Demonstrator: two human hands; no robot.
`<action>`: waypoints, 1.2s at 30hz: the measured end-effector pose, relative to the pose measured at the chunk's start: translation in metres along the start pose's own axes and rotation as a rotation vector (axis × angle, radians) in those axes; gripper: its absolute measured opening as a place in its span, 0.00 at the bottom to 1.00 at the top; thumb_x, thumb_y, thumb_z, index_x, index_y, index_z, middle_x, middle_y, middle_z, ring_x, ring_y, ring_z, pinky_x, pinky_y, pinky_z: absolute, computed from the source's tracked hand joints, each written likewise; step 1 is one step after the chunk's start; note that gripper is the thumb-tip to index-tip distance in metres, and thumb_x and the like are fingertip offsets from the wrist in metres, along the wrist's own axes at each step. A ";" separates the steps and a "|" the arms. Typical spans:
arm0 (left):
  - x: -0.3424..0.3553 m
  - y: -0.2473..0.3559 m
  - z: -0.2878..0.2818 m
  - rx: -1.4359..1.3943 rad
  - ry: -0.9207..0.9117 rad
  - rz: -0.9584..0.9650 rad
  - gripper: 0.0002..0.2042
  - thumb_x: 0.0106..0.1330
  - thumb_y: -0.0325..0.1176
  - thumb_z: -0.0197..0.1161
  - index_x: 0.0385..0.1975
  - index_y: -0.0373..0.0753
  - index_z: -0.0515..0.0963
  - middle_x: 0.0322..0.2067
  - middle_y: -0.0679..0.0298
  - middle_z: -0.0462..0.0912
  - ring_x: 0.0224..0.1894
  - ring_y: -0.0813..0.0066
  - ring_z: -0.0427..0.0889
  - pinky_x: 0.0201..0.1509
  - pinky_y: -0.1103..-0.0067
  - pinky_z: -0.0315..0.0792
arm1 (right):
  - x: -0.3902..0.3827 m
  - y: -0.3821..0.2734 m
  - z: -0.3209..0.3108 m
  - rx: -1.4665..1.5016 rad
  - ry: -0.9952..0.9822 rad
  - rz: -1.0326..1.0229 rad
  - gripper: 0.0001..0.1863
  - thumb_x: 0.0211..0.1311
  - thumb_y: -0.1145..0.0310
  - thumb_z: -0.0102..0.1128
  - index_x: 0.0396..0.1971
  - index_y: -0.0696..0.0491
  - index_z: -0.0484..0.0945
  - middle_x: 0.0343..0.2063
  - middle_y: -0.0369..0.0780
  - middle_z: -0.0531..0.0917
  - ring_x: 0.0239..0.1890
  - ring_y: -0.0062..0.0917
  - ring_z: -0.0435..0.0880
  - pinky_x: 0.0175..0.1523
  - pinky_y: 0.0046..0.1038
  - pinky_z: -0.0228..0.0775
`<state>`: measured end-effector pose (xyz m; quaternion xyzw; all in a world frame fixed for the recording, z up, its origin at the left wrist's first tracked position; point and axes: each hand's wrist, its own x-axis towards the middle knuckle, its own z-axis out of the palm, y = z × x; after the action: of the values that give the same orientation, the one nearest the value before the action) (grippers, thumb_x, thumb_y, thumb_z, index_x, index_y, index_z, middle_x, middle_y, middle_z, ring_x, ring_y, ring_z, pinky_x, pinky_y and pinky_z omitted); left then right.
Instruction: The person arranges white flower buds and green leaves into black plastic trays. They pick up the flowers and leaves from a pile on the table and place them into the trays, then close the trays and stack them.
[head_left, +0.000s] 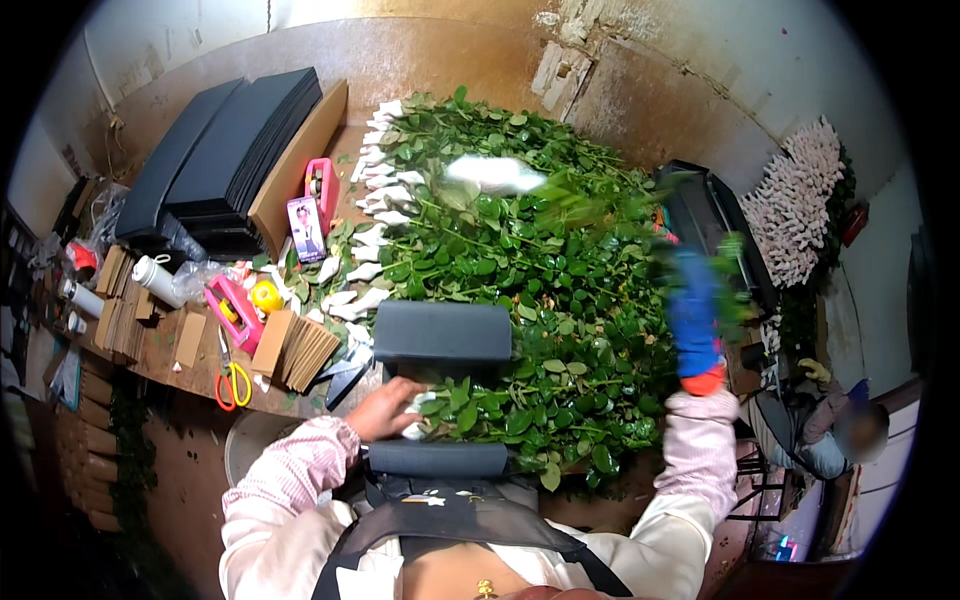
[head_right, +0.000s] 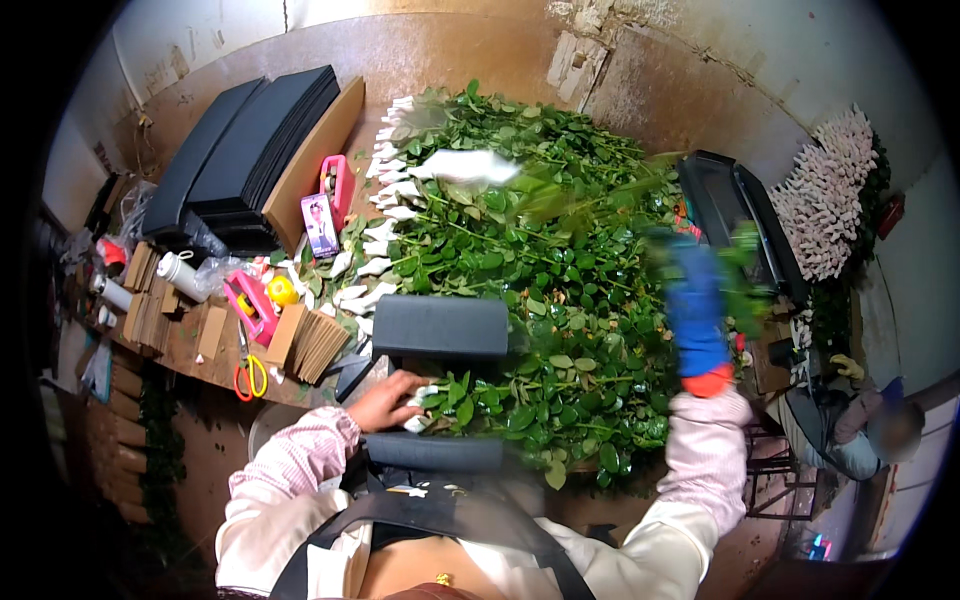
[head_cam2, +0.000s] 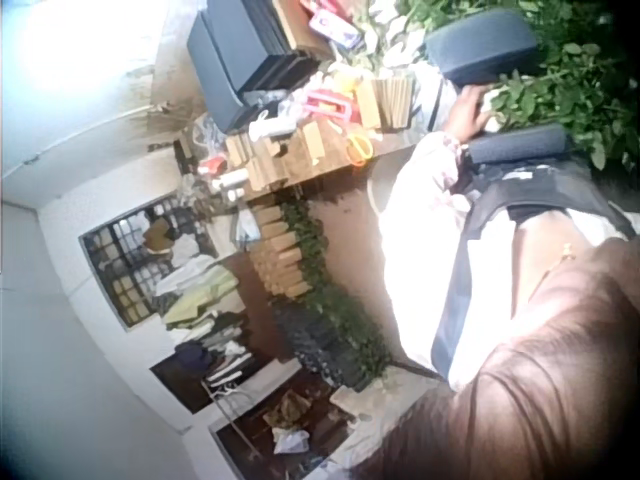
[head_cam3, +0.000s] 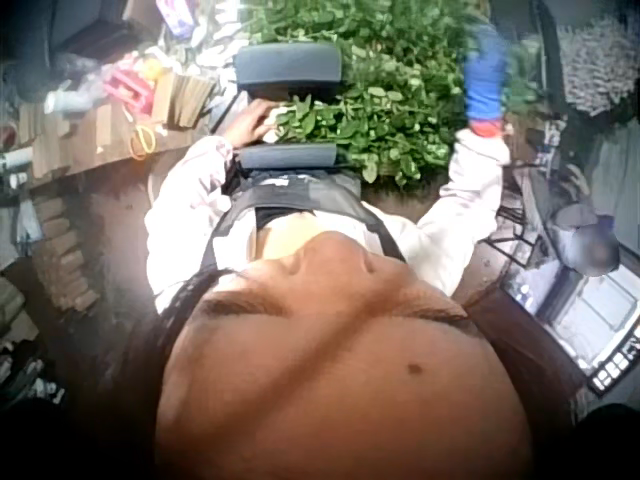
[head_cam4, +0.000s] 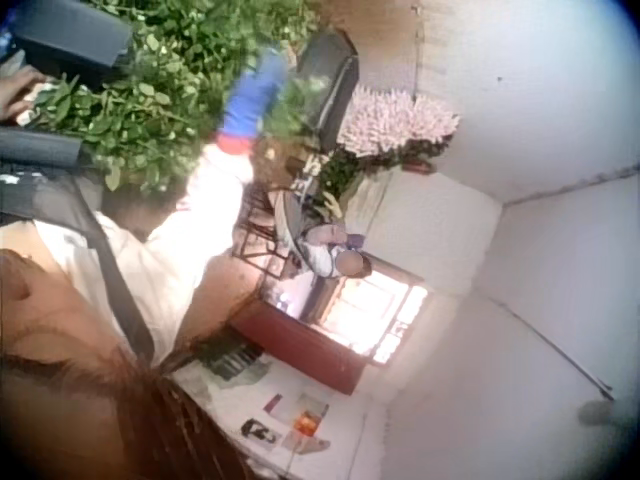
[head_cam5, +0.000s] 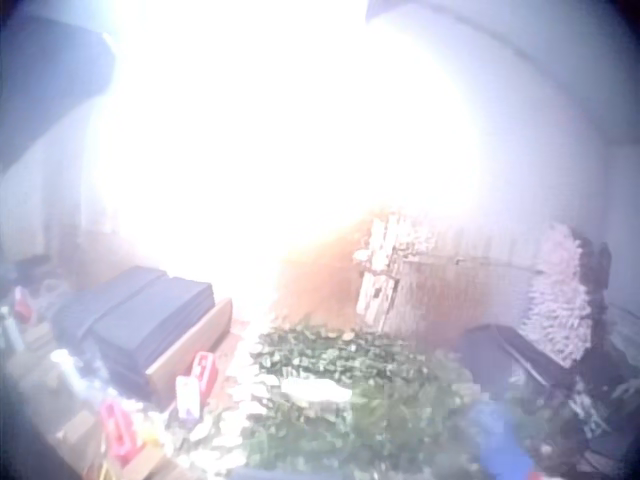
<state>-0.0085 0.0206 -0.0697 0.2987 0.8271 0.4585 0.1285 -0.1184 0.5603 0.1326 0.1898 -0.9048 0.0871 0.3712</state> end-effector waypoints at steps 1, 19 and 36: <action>0.000 0.001 -0.001 0.012 0.003 -0.005 0.27 0.69 0.38 0.72 0.66 0.39 0.74 0.51 0.49 0.78 0.52 0.48 0.82 0.57 0.63 0.79 | 0.007 -0.032 0.038 0.183 -0.183 0.028 0.19 0.71 0.66 0.61 0.59 0.52 0.83 0.55 0.46 0.85 0.59 0.43 0.83 0.66 0.39 0.74; -0.005 -0.011 -0.006 -0.066 0.049 -0.009 0.24 0.71 0.40 0.69 0.64 0.39 0.76 0.56 0.51 0.81 0.59 0.49 0.79 0.65 0.62 0.73 | 0.091 -0.062 0.258 -0.052 -0.204 0.151 0.19 0.65 0.64 0.66 0.55 0.42 0.84 0.48 0.41 0.88 0.49 0.41 0.87 0.60 0.49 0.74; 0.001 -0.028 0.030 -0.018 0.333 -0.124 0.21 0.64 0.35 0.77 0.55 0.39 0.80 0.44 0.58 0.89 0.44 0.67 0.88 0.47 0.68 0.81 | -0.021 -0.123 -0.010 0.453 -0.771 0.034 0.18 0.68 0.71 0.63 0.56 0.43 0.86 0.52 0.42 0.89 0.56 0.41 0.85 0.63 0.40 0.75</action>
<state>-0.0055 0.0306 -0.1093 0.1660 0.8497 0.5001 0.0206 -0.0482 0.4572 0.1275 0.2701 -0.9381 0.2118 -0.0457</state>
